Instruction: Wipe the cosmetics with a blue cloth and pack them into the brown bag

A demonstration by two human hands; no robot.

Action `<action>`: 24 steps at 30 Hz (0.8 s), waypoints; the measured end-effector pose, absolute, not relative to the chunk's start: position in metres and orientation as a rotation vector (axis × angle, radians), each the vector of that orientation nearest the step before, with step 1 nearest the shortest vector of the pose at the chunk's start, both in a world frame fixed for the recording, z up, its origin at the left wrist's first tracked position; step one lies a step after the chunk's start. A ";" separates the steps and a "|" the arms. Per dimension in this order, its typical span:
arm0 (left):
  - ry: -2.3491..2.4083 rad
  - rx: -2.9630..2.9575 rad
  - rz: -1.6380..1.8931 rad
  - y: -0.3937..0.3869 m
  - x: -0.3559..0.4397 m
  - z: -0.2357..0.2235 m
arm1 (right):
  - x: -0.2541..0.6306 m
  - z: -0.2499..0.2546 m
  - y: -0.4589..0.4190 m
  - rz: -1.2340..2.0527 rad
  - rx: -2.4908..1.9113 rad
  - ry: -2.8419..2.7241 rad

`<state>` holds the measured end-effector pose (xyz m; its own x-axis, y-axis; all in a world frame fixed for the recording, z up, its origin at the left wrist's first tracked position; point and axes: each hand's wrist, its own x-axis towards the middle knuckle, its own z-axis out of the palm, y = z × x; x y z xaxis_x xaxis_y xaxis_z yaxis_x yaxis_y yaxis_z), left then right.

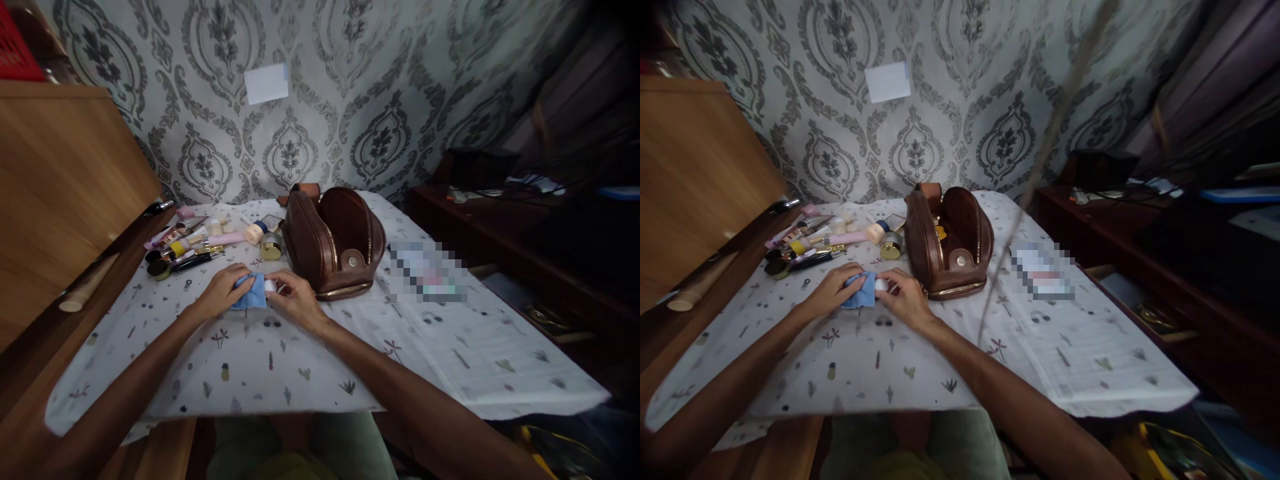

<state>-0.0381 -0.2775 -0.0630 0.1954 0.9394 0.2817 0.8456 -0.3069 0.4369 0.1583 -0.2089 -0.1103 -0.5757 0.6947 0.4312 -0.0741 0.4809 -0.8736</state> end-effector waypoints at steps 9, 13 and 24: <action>1.830 2.131 0.797 -0.323 -0.057 -0.078 | 0.157 -0.116 -0.209 1.181 -0.569 -1.907; 1.806 2.156 0.793 -0.337 -0.051 -0.078 | 0.155 -0.122 -0.207 1.261 -0.655 -1.848; 1.794 2.151 0.901 -0.309 -0.010 -0.079 | 0.156 -0.117 -0.207 1.411 -0.446 -1.835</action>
<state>-0.0099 -0.3092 -0.0791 0.0777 0.9433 0.3226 0.8220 -0.2437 0.5147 0.1557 -0.2068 -0.1171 -0.6464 0.6743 0.3569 -0.1717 0.3273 -0.9292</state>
